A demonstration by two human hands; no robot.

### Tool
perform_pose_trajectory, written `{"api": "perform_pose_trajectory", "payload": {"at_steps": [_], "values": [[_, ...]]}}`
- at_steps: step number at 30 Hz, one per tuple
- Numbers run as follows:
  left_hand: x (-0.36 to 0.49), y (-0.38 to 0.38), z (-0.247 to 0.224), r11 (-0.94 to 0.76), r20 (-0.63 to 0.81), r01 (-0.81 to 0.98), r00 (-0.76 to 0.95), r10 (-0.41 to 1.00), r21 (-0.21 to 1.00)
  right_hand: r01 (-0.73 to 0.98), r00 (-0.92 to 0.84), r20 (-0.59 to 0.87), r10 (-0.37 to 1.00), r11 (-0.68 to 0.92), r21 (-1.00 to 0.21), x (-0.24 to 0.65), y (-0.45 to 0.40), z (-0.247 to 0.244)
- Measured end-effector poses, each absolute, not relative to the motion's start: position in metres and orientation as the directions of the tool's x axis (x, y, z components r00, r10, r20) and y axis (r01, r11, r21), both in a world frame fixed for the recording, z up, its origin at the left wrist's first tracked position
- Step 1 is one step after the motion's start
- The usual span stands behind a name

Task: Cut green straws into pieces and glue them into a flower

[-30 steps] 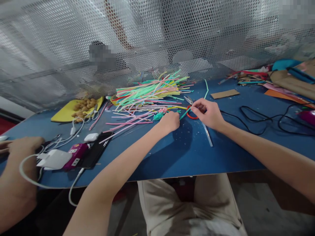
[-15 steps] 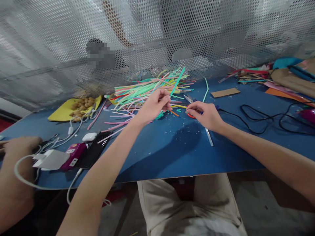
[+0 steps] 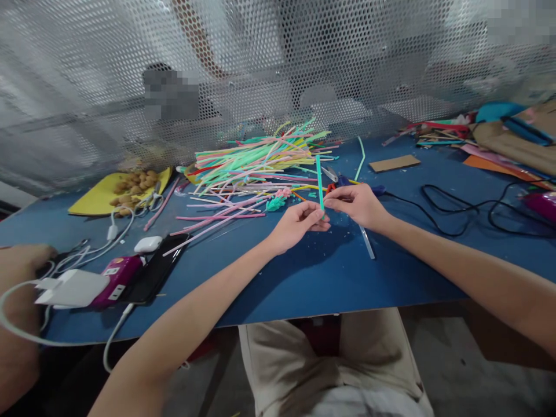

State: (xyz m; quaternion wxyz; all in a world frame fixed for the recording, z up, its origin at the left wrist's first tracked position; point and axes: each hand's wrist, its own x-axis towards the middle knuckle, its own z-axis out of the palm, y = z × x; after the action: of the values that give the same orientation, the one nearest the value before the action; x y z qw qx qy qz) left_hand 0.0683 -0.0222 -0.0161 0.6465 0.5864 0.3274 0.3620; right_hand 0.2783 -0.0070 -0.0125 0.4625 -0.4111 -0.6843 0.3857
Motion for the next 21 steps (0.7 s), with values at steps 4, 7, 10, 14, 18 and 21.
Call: {"api": "perform_pose_trajectory", "payload": {"at_steps": [4, 7, 10, 14, 18, 21], "values": [[0.066, -0.025, -0.017, 0.039, 0.002, -0.081, 0.459, 0.888, 0.996, 0.224, -0.247, 0.31, 0.918, 0.365, -0.904, 0.277, -0.012, -0.01], [0.063, -0.025, -0.019, 0.033, 0.009, -0.095, 0.417, 0.909, 0.995, 0.237, -0.262, 0.312, 0.913, 0.375, -0.896, 0.275, -0.016, -0.008], [0.061, -0.024, -0.022, 0.054, -0.004, -0.112, 0.405, 0.914, 0.992, 0.27, -0.27, 0.291, 0.918, 0.362, -0.892, 0.275, -0.018, -0.008], [0.061, -0.023, -0.027, 0.079, -0.03, -0.095, 0.436, 0.899, 0.992, 0.333, -0.241, 0.255, 0.936, 0.326, -0.885, 0.274, -0.022, -0.006], [0.06, -0.023, -0.03, 0.104, -0.051, -0.101, 0.431, 0.901, 0.989, 0.349, -0.229, 0.227, 0.947, 0.298, -0.888, 0.273, -0.026, -0.004], [0.06, -0.023, -0.029, 0.119, -0.061, -0.117, 0.408, 0.911, 0.986, 0.347, -0.21, 0.254, 0.944, 0.315, -0.883, 0.272, -0.028, -0.005]]}}
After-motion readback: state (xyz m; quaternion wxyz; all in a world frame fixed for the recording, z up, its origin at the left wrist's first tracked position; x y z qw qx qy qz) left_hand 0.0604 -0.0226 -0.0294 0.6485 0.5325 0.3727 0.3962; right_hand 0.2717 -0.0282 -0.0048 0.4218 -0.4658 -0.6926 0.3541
